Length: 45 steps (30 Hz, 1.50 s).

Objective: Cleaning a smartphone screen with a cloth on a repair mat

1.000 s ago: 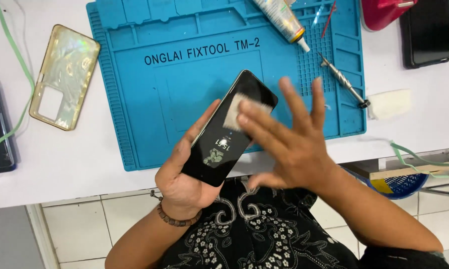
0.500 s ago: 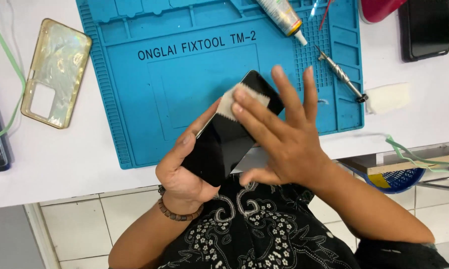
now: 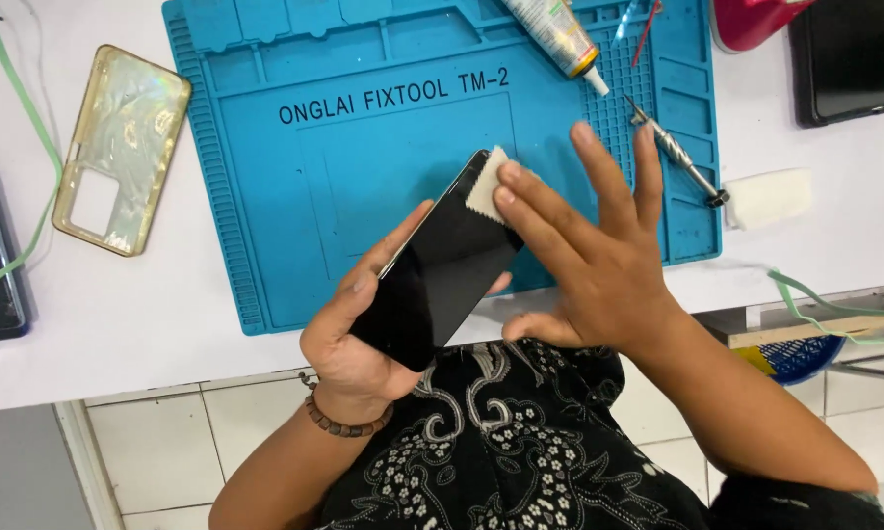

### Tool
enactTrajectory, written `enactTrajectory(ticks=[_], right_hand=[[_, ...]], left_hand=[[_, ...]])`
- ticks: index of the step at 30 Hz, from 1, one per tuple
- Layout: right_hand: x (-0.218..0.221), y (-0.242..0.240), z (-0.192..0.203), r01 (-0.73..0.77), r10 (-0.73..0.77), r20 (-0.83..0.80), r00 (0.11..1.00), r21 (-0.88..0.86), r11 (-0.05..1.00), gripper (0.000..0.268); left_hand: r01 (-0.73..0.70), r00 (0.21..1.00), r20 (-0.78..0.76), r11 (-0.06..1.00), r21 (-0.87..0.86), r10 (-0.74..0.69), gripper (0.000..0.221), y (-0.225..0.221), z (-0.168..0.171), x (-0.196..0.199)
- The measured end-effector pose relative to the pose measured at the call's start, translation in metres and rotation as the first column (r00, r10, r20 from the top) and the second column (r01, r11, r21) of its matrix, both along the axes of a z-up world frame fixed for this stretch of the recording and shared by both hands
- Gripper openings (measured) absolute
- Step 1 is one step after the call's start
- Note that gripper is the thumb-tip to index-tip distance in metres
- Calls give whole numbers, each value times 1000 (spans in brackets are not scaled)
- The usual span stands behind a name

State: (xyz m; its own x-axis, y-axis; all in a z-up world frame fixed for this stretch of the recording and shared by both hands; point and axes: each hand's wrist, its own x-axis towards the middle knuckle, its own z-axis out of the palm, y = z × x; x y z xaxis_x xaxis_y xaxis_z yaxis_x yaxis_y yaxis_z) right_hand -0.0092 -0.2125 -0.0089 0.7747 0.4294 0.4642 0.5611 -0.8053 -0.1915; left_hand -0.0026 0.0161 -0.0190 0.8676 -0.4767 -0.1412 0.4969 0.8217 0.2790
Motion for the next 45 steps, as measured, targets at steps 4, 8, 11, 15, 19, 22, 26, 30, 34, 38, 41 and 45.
enactTrajectory(ticks=[4, 8, 11, 15, 19, 22, 26, 30, 34, 38, 41, 45], right_hand=[[6, 6, 6, 17, -18, 39, 999, 27, 999, 96], [-2, 3, -2, -46, 42, 97, 994, 42, 998, 69], [0, -1, -6, -78, 58, 190, 980, 103, 992, 28], [9, -7, 5, -168, 107, 310, 945, 178, 970, 16], [3, -16, 4, -188, 124, 279, 952, 217, 958, 27], [-10, -24, -10, 138, -50, -153, 987, 648, 749, 14], [-11, -39, -13, 569, 194, -579, 792, 815, 110, 29], [-9, -45, -2, 616, 366, -610, 703, 779, 117, 32], [-9, -48, 17, 596, 242, -685, 687, 722, 352, 28], [-11, -62, 6, 543, 303, -650, 696, 754, 369, 25], [-12, -76, -10, 579, 505, -574, 645, 798, 168, 40], [-17, -84, -16, 568, 614, -445, 652, 823, -7, 72]], left_hand=[[16, 1000, 22, 1000, -5, -15, 74, -1, 7, 5], [13, 1000, 16, 1000, -10, -12, 69, 6, 7, 7], [39, 999, -19, 999, -36, -40, 70, 4, 4, 8], [85, 996, -23, 995, -49, -87, 70, 2, 10, 11], [99, 995, 13, 990, -103, -98, 68, 12, -2, 19], [129, 992, -5, 992, 2, -129, 67, 16, 1, 29], [185, 982, -80, 964, 190, -173, 61, 19, 11, 45], [174, 978, -187, 852, 493, -91, 55, 14, 23, 59], [119, 991, -129, 655, 746, -33, 50, 13, 22, 66], [-99, 992, 118, 328, 939, -41, 47, 17, 21, 71], [-242, 951, 269, 179, 954, -150, 50, 24, 15, 75], [-456, 787, 428, 49, 889, -445, 39, 34, 23, 73]])
